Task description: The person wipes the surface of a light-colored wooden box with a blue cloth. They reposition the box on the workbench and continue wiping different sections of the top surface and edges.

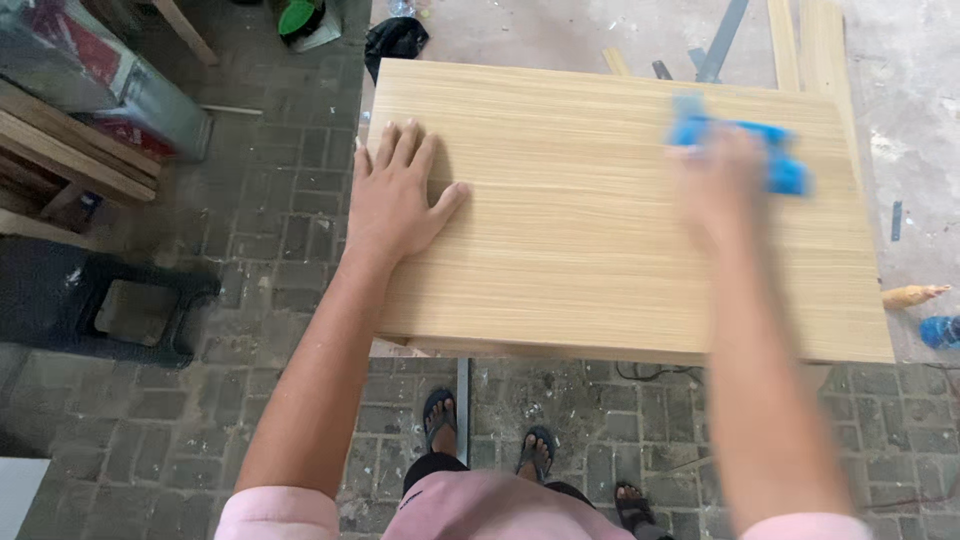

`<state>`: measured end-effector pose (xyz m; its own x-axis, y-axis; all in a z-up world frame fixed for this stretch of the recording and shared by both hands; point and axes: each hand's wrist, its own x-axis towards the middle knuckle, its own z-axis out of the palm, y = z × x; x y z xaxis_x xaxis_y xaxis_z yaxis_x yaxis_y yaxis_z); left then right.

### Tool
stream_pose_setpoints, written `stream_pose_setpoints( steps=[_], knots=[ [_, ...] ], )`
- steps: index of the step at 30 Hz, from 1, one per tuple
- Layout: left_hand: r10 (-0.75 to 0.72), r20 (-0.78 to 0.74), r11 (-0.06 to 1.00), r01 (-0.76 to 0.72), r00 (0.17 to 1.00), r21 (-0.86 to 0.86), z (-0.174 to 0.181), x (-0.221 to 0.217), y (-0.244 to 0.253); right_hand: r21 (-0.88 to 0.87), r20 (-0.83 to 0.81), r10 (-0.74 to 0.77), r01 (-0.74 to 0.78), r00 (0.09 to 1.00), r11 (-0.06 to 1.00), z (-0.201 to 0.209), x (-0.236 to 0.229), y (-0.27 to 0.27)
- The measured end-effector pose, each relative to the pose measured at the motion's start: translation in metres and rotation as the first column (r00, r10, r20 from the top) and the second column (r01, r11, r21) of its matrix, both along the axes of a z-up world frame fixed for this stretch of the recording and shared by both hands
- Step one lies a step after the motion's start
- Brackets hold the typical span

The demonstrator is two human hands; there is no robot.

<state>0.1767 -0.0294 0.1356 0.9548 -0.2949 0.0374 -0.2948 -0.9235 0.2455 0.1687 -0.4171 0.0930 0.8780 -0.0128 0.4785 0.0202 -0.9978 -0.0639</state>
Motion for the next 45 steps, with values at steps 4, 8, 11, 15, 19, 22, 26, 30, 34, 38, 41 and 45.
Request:
stream_pose_setpoints(
  steps=[4,8,11,15,19,22,26,30,34,38,41,45],
  knots=[
    [0.028,0.058,1.000,-0.028,0.998,0.002,-0.012,0.006,0.004,0.208,-0.079,0.388,-0.365,0.918,0.907,0.008,-0.042,0.127],
    [0.023,0.079,1.000,-0.022,0.997,-0.013,-0.019,0.008,0.008,0.163,-0.199,0.726,-0.708,0.658,0.687,0.016,-0.038,0.177],
    [0.036,0.117,0.999,-0.034,0.992,-0.019,-0.018,0.004,0.007,0.284,-0.038,0.664,-0.630,0.747,0.723,0.012,-0.004,0.149],
    [0.034,0.148,0.999,-0.027,0.988,-0.047,-0.018,0.009,0.008,0.058,-0.110,0.557,-0.554,0.823,0.830,0.026,-0.032,0.168],
    [0.032,0.133,0.997,-0.021,0.991,-0.080,-0.018,0.007,0.008,0.364,-0.069,0.682,-0.618,0.728,0.697,0.036,-0.048,0.166],
    [0.040,0.180,0.996,-0.025,0.983,-0.082,-0.024,0.011,0.007,-0.030,-0.073,0.493,-0.496,0.867,0.868,0.022,-0.021,0.129],
    [0.054,0.156,0.996,-0.042,0.986,-0.082,-0.020,0.008,0.006,-0.072,-0.144,0.624,-0.637,0.768,0.767,0.032,-0.072,0.186],
    [0.048,0.153,0.995,-0.033,0.987,-0.095,-0.020,0.008,0.008,0.036,-0.194,0.567,-0.572,0.801,0.820,0.032,-0.054,0.173],
    [0.050,0.137,0.993,-0.035,0.989,-0.108,-0.022,0.008,0.008,-0.031,-0.127,0.362,-0.368,0.924,0.929,0.021,-0.023,0.151],
    [0.060,0.133,0.993,-0.045,0.989,-0.113,-0.018,0.007,0.007,-0.069,-0.076,0.254,-0.259,0.964,0.963,-0.005,0.013,0.121],
    [0.056,0.133,0.993,-0.041,0.989,-0.115,-0.017,0.007,0.008,-0.046,-0.031,0.182,-0.183,0.983,0.982,0.002,0.008,0.131],
    [0.049,0.151,0.993,-0.032,0.987,-0.113,-0.018,0.010,0.008,0.052,-0.145,0.425,-0.422,0.894,0.905,0.022,-0.021,0.166]
  ],
)
